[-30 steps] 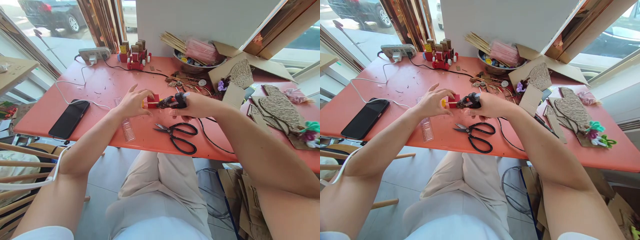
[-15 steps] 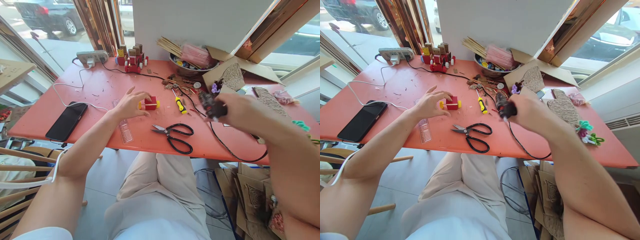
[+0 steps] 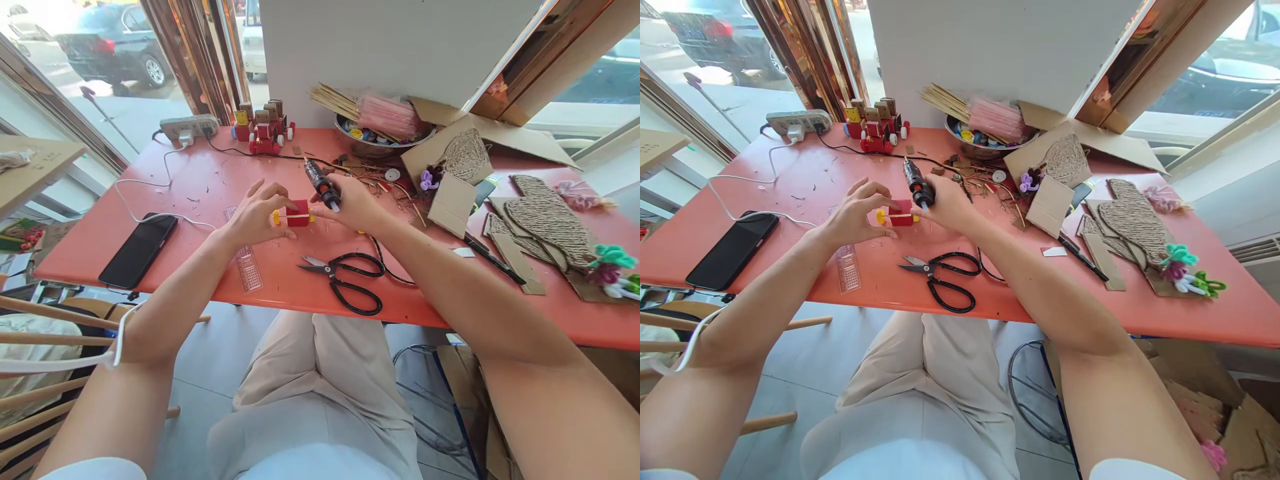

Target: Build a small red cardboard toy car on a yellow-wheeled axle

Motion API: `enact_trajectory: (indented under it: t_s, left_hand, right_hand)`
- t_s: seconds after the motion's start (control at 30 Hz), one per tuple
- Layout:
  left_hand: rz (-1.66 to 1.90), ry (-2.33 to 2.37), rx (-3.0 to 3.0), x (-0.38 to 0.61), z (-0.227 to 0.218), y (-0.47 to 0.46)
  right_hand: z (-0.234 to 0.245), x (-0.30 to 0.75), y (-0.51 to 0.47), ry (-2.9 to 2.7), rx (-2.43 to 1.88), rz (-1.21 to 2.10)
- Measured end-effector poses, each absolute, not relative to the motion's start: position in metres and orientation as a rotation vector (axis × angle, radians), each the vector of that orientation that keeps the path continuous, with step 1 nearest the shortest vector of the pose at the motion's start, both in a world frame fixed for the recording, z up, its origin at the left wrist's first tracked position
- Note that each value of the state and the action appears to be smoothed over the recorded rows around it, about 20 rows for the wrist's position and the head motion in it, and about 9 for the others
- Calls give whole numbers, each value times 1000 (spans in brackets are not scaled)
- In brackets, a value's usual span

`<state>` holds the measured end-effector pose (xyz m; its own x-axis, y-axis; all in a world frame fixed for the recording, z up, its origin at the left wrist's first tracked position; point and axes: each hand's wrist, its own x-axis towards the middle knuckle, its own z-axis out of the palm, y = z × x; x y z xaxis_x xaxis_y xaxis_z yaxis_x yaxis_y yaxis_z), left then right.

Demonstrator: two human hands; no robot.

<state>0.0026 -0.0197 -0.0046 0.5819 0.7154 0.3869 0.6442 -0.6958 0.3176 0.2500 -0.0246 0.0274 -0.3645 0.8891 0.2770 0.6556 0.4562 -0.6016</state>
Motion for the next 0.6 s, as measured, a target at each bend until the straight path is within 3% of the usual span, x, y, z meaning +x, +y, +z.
enact_trajectory:
  t_s: [0.6]
  left_hand:
    - [729, 1180, 2638, -3, 4, -24]
  right_hand:
    - [28, 226, -16, -2094, -1517, 678]
